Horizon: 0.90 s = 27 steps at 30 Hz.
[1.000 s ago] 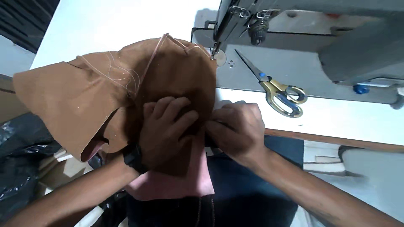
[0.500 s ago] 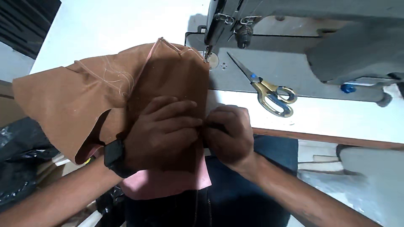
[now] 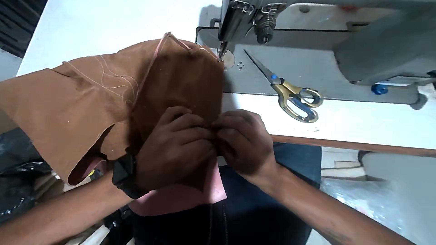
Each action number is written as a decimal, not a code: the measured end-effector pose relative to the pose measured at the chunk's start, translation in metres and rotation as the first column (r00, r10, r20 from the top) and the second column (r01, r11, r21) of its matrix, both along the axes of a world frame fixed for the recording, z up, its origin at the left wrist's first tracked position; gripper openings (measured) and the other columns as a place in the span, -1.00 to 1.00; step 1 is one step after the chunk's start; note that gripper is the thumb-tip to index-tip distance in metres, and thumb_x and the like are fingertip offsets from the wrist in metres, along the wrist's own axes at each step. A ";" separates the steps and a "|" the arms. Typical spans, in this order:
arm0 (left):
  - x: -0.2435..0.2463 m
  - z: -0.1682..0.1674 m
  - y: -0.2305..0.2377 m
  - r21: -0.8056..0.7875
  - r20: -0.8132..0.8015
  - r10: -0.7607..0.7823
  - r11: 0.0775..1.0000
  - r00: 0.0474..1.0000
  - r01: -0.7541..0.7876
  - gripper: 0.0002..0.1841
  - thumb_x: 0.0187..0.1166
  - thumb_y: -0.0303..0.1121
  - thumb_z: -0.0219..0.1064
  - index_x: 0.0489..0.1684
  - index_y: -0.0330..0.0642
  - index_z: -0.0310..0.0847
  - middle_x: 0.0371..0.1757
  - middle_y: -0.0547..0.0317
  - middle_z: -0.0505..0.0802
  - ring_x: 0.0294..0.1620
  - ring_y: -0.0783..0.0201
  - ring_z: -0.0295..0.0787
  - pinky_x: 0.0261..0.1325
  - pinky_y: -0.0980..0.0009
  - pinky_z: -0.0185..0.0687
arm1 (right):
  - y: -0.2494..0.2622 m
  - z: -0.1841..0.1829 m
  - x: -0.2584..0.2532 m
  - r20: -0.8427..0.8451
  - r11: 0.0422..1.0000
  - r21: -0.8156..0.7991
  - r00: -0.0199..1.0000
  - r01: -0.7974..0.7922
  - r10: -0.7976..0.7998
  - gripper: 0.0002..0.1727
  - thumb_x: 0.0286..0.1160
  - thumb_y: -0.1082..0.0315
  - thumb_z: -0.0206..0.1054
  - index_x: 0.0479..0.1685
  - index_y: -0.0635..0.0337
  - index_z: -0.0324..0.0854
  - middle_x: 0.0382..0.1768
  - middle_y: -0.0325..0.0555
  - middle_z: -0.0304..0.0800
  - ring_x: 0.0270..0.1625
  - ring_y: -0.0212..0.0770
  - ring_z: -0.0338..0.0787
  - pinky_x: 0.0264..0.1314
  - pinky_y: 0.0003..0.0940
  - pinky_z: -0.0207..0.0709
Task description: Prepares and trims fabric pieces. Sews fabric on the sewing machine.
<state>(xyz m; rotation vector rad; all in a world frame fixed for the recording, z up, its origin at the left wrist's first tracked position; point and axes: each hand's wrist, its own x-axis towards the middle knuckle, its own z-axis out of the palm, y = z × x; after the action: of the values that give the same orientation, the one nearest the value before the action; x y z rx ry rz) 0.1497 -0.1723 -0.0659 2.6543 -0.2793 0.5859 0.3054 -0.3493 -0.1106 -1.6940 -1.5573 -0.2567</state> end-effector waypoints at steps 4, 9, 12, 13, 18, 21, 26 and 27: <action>-0.001 0.000 -0.003 0.019 0.006 0.032 0.999 0.999 -0.032 -0.88 0.55 -0.21 0.48 -0.30 0.05 0.91 0.04 0.37 0.93 0.32 0.23 0.74 0.65 -0.03 0.38 | 0.001 0.004 0.000 0.004 0.999 -0.036 1.000 0.012 -0.012 -0.78 0.44 0.44 0.46 0.02 0.05 0.83 0.19 -0.11 0.81 0.38 -0.04 0.70 0.48 0.00 0.58; 0.004 0.015 0.004 -0.014 -0.037 -0.022 1.000 0.999 0.022 -0.78 0.62 -0.09 0.41 -0.30 0.07 0.90 -0.03 0.41 0.94 0.21 0.32 0.78 0.52 0.12 0.52 | 0.003 0.005 0.001 -0.002 0.999 -0.033 1.000 -0.009 0.009 -0.83 0.45 0.47 0.42 -0.10 0.07 0.87 0.21 -0.15 0.85 0.40 -0.05 0.71 0.50 0.00 0.55; 0.022 0.065 0.041 -0.071 -0.056 0.046 0.996 0.997 -0.049 -0.72 0.67 -0.10 0.33 -0.08 -0.07 0.89 0.01 0.24 0.94 0.11 0.34 0.85 0.29 0.20 0.76 | 0.003 0.002 0.003 -0.001 1.000 -0.008 1.000 -0.019 0.019 -0.83 0.43 0.48 0.43 -0.10 0.11 0.88 0.14 -0.14 0.87 0.39 -0.05 0.73 0.50 -0.02 0.57; 0.036 0.083 0.058 -0.037 -0.074 0.136 0.990 0.988 -0.139 -0.68 0.68 -0.06 0.31 0.03 -0.06 0.87 0.03 0.23 0.92 0.09 0.36 0.86 0.23 0.22 0.79 | 0.002 0.002 0.003 -0.005 1.000 -0.007 1.000 -0.024 0.023 -0.82 0.44 0.50 0.42 -0.09 0.12 0.89 0.14 -0.12 0.88 0.39 -0.05 0.74 0.51 -0.02 0.58; 0.131 0.090 0.142 0.093 -0.489 0.295 0.953 0.821 -0.287 -0.40 0.55 0.33 0.25 0.27 0.06 0.72 0.10 0.15 0.85 0.11 0.15 0.81 0.24 -0.13 0.69 | 0.006 0.006 0.003 -0.053 1.000 -0.016 0.998 -0.022 0.021 -0.83 0.47 0.46 0.40 -0.09 0.13 0.88 0.12 -0.13 0.87 0.37 -0.08 0.76 0.53 0.00 0.60; 0.165 0.048 0.171 -0.024 -0.532 0.036 0.998 0.846 -0.057 -0.38 0.50 0.45 0.21 -0.49 0.05 0.70 -0.58 0.27 0.67 -0.56 0.29 0.60 -0.52 0.09 0.52 | 0.005 0.006 0.005 -0.059 0.999 0.017 0.997 -0.041 0.042 -0.84 0.45 0.47 0.40 -0.12 0.18 0.87 0.13 -0.07 0.88 0.34 -0.06 0.79 0.49 -0.01 0.64; 0.172 0.053 0.162 -0.165 -0.669 -0.057 0.984 0.741 -0.073 -0.53 0.56 0.13 0.42 -0.64 -0.01 0.68 -0.71 0.31 0.66 -0.72 0.43 0.50 -0.65 0.38 0.40 | 0.004 0.011 0.003 -0.068 0.996 0.058 0.995 -0.068 0.072 -0.87 0.42 0.51 0.43 -0.14 0.25 0.85 0.14 0.01 0.88 0.34 0.00 0.80 0.47 -0.01 0.70; 0.171 0.058 0.160 -0.146 -0.686 -0.015 0.982 0.727 -0.118 -0.58 0.53 0.10 0.46 -0.59 -0.01 0.72 -0.68 0.31 0.69 -0.69 0.43 0.54 -0.62 0.38 0.45 | 0.003 0.011 0.004 -0.041 0.996 0.063 0.997 -0.056 0.059 -0.87 0.43 0.50 0.42 -0.13 0.23 0.84 0.14 0.00 0.88 0.35 0.01 0.80 0.51 0.04 0.66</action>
<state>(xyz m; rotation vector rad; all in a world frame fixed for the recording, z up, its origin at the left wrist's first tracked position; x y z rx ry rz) 0.3204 -0.0120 -0.0082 2.4941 0.0731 -0.3740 0.3090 -0.3467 -0.0995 -1.5950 -1.5484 -0.2350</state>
